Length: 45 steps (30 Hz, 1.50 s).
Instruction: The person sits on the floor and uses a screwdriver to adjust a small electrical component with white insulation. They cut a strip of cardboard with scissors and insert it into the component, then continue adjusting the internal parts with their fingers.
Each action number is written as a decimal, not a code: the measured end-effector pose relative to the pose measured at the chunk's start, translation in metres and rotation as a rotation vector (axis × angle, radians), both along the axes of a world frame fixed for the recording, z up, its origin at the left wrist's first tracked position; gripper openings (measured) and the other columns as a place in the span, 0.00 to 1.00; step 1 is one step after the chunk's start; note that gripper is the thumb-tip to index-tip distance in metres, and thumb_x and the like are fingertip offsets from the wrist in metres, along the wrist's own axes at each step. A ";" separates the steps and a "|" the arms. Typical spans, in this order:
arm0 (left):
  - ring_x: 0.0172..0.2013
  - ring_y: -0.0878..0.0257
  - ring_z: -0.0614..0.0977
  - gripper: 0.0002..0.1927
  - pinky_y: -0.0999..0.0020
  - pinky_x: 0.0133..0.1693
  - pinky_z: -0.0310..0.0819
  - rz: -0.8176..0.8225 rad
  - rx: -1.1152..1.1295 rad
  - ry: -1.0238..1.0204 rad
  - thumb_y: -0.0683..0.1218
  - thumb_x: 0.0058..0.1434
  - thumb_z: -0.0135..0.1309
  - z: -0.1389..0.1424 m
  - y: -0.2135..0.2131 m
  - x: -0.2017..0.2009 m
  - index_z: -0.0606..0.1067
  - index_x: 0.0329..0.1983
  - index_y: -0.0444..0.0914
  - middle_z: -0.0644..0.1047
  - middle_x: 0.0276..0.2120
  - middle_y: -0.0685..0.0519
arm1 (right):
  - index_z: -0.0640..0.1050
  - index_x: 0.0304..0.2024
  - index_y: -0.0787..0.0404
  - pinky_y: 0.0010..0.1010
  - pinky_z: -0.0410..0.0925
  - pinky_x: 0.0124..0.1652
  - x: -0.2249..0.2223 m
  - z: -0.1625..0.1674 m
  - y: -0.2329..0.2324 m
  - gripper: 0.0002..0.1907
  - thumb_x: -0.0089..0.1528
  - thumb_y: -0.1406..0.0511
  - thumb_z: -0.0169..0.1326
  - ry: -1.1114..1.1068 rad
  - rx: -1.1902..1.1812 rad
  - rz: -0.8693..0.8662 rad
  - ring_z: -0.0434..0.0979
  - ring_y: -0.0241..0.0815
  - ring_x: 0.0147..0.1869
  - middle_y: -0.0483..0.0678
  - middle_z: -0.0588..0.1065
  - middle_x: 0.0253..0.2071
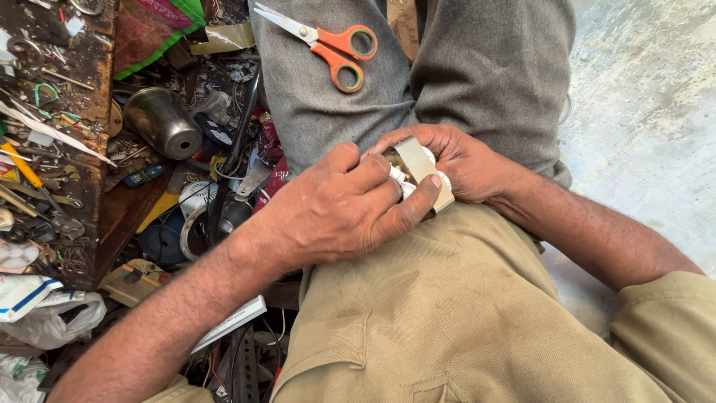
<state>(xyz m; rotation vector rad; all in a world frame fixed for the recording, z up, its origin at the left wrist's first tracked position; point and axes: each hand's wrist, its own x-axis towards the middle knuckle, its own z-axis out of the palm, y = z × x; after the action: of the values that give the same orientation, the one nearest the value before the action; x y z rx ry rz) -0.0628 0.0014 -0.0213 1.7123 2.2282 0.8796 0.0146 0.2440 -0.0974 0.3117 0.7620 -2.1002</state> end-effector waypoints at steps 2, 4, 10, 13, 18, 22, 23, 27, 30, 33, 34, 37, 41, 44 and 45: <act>0.40 0.62 0.79 0.21 0.63 0.39 0.68 0.001 -0.005 0.015 0.44 0.76 0.47 -0.001 0.001 0.004 0.63 0.70 0.38 0.74 0.29 0.58 | 0.75 0.62 0.62 0.33 0.75 0.58 -0.001 0.000 -0.001 0.25 0.63 0.66 0.63 0.043 0.003 -0.001 0.80 0.37 0.57 0.49 0.78 0.57; 0.40 0.62 0.79 0.20 0.64 0.39 0.66 0.045 0.007 0.071 0.44 0.78 0.47 -0.002 0.003 0.008 0.63 0.71 0.38 0.73 0.29 0.58 | 0.76 0.62 0.62 0.34 0.75 0.57 -0.003 0.001 -0.002 0.24 0.64 0.66 0.63 0.030 0.008 0.007 0.80 0.38 0.55 0.51 0.79 0.55; 0.36 0.61 0.78 0.21 0.63 0.36 0.67 0.058 0.009 0.083 0.43 0.77 0.51 -0.008 0.001 0.013 0.65 0.70 0.36 0.75 0.30 0.57 | 0.77 0.62 0.64 0.34 0.74 0.59 -0.006 0.006 -0.003 0.22 0.66 0.66 0.61 0.051 0.116 0.038 0.79 0.39 0.57 0.53 0.79 0.56; 0.43 0.58 0.79 0.21 0.62 0.46 0.73 0.182 0.094 -0.247 0.42 0.72 0.51 -0.008 -0.012 0.009 0.66 0.68 0.40 0.77 0.37 0.53 | 0.76 0.61 0.63 0.34 0.73 0.64 -0.006 0.008 -0.004 0.20 0.68 0.64 0.59 0.072 0.101 0.017 0.78 0.41 0.63 0.53 0.77 0.59; 0.47 0.56 0.79 0.23 0.61 0.48 0.74 0.301 0.215 -0.433 0.41 0.70 0.53 -0.006 -0.024 0.024 0.66 0.68 0.41 0.79 0.43 0.49 | 0.76 0.61 0.62 0.38 0.72 0.63 -0.005 0.010 -0.003 0.20 0.66 0.69 0.61 -0.025 0.011 -0.036 0.77 0.44 0.63 0.53 0.76 0.60; 0.48 0.57 0.80 0.24 0.60 0.47 0.73 0.282 0.206 -0.315 0.39 0.73 0.52 -0.009 -0.026 0.042 0.63 0.71 0.37 0.81 0.49 0.51 | 0.76 0.63 0.61 0.38 0.72 0.66 -0.005 0.007 -0.002 0.23 0.65 0.67 0.61 0.056 -0.104 -0.058 0.77 0.44 0.66 0.52 0.76 0.62; 0.49 0.57 0.80 0.24 0.60 0.48 0.74 0.296 0.209 -0.330 0.39 0.73 0.52 -0.011 -0.027 0.044 0.62 0.71 0.36 0.81 0.50 0.50 | 0.76 0.62 0.62 0.39 0.72 0.66 -0.005 0.006 -0.002 0.22 0.65 0.68 0.61 0.034 -0.066 -0.039 0.77 0.45 0.66 0.53 0.76 0.61; 0.45 0.58 0.79 0.22 0.59 0.45 0.73 0.280 0.242 -0.304 0.38 0.72 0.54 -0.019 -0.028 0.049 0.63 0.66 0.35 0.80 0.47 0.50 | 0.77 0.62 0.63 0.41 0.71 0.67 -0.006 0.003 -0.001 0.22 0.65 0.70 0.62 0.052 -0.053 -0.008 0.76 0.47 0.67 0.55 0.76 0.62; 0.40 0.58 0.79 0.21 0.58 0.42 0.71 0.251 0.284 -0.255 0.39 0.66 0.56 -0.020 -0.032 0.050 0.64 0.60 0.35 0.81 0.47 0.47 | 0.77 0.62 0.63 0.41 0.70 0.68 -0.006 0.001 -0.004 0.21 0.66 0.70 0.61 0.086 -0.073 -0.008 0.76 0.47 0.68 0.55 0.76 0.62; 0.39 0.55 0.80 0.21 0.56 0.42 0.74 0.268 0.282 -0.287 0.37 0.63 0.56 -0.020 -0.034 0.051 0.65 0.57 0.35 0.80 0.44 0.45 | 0.78 0.60 0.65 0.42 0.71 0.65 -0.006 0.000 -0.006 0.21 0.64 0.72 0.62 0.011 -0.025 0.011 0.78 0.48 0.65 0.56 0.77 0.60; 0.39 0.53 0.80 0.22 0.55 0.43 0.75 0.294 0.265 -0.357 0.36 0.61 0.57 -0.019 -0.033 0.051 0.66 0.57 0.35 0.80 0.43 0.46 | 0.78 0.60 0.66 0.42 0.72 0.64 -0.007 0.001 -0.006 0.22 0.63 0.73 0.62 -0.027 -0.006 0.022 0.78 0.48 0.63 0.57 0.77 0.59; 0.42 0.50 0.81 0.24 0.57 0.44 0.78 0.397 0.309 -0.459 0.33 0.62 0.60 -0.020 -0.029 0.053 0.66 0.59 0.35 0.79 0.43 0.47 | 0.78 0.60 0.65 0.39 0.72 0.66 -0.008 0.001 -0.004 0.20 0.65 0.72 0.60 0.142 0.026 0.028 0.78 0.46 0.65 0.55 0.78 0.61; 0.44 0.50 0.83 0.28 0.56 0.45 0.79 0.417 0.308 -0.447 0.31 0.62 0.63 -0.020 -0.026 0.053 0.65 0.61 0.34 0.78 0.42 0.47 | 0.78 0.60 0.65 0.39 0.73 0.64 -0.007 0.002 -0.004 0.20 0.64 0.72 0.60 0.036 0.017 0.010 0.79 0.46 0.63 0.55 0.78 0.60; 0.44 0.50 0.83 0.27 0.55 0.46 0.80 0.402 0.299 -0.419 0.31 0.61 0.62 -0.019 -0.025 0.052 0.66 0.61 0.34 0.78 0.41 0.47 | 0.77 0.61 0.64 0.38 0.72 0.65 -0.006 0.002 -0.005 0.21 0.64 0.72 0.60 0.063 0.024 -0.002 0.78 0.45 0.64 0.54 0.77 0.61; 0.44 0.50 0.83 0.27 0.56 0.46 0.80 0.403 0.294 -0.421 0.31 0.61 0.61 -0.019 -0.025 0.051 0.66 0.61 0.33 0.78 0.41 0.46 | 0.77 0.61 0.64 0.38 0.72 0.65 -0.006 0.002 -0.005 0.21 0.64 0.72 0.60 0.068 0.024 -0.006 0.78 0.45 0.65 0.54 0.77 0.61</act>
<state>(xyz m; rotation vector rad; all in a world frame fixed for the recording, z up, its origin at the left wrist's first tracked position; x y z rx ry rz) -0.0118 -0.0235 -0.0405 1.0359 2.2520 1.5588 0.0089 0.2392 -0.0952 0.2570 0.8274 -2.1175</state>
